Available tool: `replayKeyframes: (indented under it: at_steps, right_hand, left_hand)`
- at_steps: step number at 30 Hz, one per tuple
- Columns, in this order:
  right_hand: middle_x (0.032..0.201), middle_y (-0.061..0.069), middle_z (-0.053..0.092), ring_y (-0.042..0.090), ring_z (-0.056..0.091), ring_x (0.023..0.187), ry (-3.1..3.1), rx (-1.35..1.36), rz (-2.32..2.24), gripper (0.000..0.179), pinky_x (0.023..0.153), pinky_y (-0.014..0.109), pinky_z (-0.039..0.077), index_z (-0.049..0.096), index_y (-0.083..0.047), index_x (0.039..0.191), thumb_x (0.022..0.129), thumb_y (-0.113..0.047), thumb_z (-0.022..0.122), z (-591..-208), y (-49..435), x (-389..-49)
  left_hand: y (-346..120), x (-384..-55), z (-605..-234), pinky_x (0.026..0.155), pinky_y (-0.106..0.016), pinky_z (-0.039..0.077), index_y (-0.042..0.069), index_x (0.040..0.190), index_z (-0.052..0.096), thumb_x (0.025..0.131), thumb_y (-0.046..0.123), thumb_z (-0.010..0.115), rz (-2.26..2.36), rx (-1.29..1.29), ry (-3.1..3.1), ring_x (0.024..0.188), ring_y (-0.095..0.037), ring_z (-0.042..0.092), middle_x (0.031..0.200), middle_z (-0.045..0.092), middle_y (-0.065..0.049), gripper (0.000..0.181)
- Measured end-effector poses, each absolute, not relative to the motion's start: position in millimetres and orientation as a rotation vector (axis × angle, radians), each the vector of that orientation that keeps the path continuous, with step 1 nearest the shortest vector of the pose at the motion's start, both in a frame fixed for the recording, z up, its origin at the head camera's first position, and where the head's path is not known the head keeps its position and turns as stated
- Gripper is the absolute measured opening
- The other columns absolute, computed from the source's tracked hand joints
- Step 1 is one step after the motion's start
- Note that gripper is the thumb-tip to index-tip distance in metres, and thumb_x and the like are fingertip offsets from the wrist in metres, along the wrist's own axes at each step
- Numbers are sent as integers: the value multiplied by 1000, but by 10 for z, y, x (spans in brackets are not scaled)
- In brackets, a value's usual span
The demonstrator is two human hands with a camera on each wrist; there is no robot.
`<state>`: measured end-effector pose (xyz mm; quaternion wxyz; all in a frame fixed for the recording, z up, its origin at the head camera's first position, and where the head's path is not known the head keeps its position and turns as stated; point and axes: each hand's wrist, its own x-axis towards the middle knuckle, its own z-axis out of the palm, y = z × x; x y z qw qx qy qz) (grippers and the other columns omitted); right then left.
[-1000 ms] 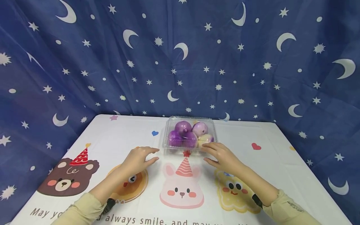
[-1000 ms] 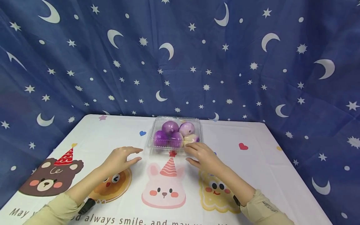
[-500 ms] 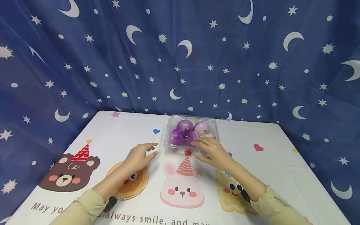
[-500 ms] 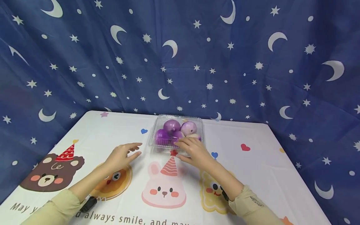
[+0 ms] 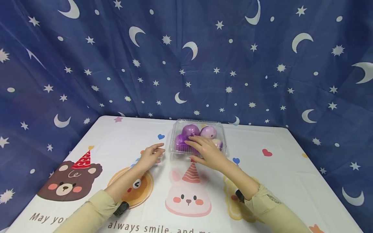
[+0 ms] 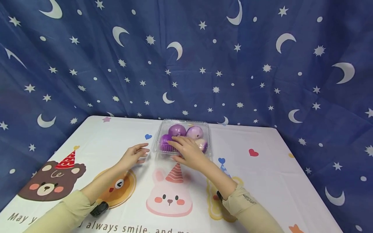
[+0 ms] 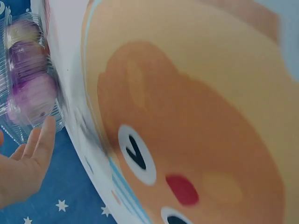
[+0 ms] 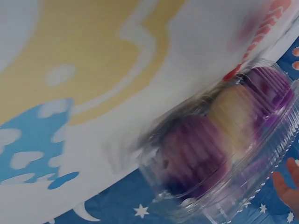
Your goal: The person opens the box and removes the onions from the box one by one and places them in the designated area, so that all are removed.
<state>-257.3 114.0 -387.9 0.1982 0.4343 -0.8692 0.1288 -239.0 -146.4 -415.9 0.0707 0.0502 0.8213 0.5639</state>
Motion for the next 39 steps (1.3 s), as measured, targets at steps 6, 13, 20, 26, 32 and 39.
replayKeyframes:
  at_steps: [6,13,20,26,32,39]
  right_hand:
    - [141,15,46,33,44,129,-2544,1209,310,58,105,55,37,49,-17,137,84,-30,70,-3845,1013,-2638]
    - [140,15,46,33,43,130,-2595,1202,326,57,104,55,39,50,-15,135,85,-32,69,-3795,852,-2712]
    - [142,14,44,37,41,132,-2655,1193,302,54,104,57,38,50,-18,136,87,-34,66,-3830,692,-2751]
    - [143,17,44,38,44,129,-2679,1190,306,48,105,56,38,56,-16,130,86,-31,68,-3852,585,-2786]
    - [138,17,49,37,50,124,-2692,1179,241,51,103,55,41,57,-17,129,83,-31,72,-3912,547,-2769]
    - [132,15,55,35,54,118,-2654,1128,266,48,101,49,44,60,-14,122,79,-27,75,-3908,496,-2772]
  left_hand:
    - [-1355,-2455,-4155,84,-37,57,-5,143,32,100,8,38,1876,10,2225,111,-35,60,133,50,-28,45]
    - [-1305,-2523,-4081,95,-35,51,-3,147,23,100,4,35,2139,-171,1762,105,-20,63,146,35,-28,49]
    - [-1326,-2546,-4128,87,-26,55,-5,145,27,99,-1,36,2197,-184,1623,87,-9,65,136,44,-24,48]
    - [-1272,-2555,-4173,82,-22,56,-5,144,29,97,-5,39,2261,-259,1560,77,-9,65,108,53,-7,48]
    - [-1248,-2530,-4181,78,-20,56,-4,145,28,97,-7,35,2285,-297,1508,77,-9,65,121,50,-14,48]
    - [-1245,-2571,-4174,77,-19,56,-3,145,28,95,-10,39,2295,-311,1495,74,-9,65,115,50,-12,52]
